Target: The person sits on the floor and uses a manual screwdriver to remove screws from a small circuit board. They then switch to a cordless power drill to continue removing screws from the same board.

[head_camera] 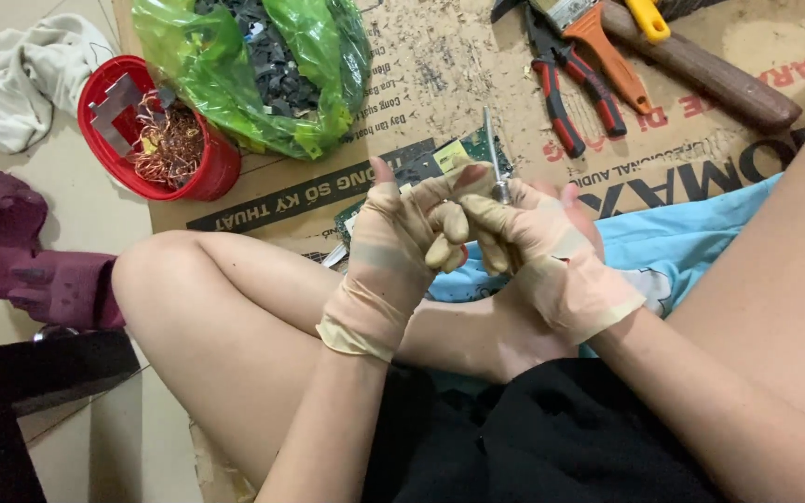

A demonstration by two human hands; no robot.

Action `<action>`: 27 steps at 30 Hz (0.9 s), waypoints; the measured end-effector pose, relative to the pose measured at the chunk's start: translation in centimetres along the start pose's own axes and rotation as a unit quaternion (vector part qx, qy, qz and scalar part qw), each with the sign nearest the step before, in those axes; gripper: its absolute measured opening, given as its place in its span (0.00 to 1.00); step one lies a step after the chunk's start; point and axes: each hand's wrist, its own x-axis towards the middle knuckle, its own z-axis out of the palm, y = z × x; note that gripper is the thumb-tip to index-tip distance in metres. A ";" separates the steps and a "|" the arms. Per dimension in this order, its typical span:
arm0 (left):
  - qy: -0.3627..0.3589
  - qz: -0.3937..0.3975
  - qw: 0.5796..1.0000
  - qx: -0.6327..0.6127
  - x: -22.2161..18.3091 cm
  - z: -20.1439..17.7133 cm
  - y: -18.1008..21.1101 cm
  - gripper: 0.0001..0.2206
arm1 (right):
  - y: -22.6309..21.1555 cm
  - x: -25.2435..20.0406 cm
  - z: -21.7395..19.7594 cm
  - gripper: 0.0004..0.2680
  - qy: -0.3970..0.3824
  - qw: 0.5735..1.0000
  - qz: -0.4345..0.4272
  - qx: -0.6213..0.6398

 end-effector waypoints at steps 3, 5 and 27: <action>0.010 -0.004 1.000 -0.010 0.0 0.1 0.0 0.42 | 0.7 0.6 -0.6 0.05 -0.040 0.998 -0.021 0.032; -0.010 0.010 1.000 0.021 -0.1 -0.1 0.1 0.40 | 1.8 1.6 -1.6 0.02 0.023 0.997 -0.004 0.076; 0.358 0.088 0.785 0.498 -0.8 -0.3 2.8 0.22 | -0.7 0.2 0.9 0.02 0.110 0.991 -0.029 0.066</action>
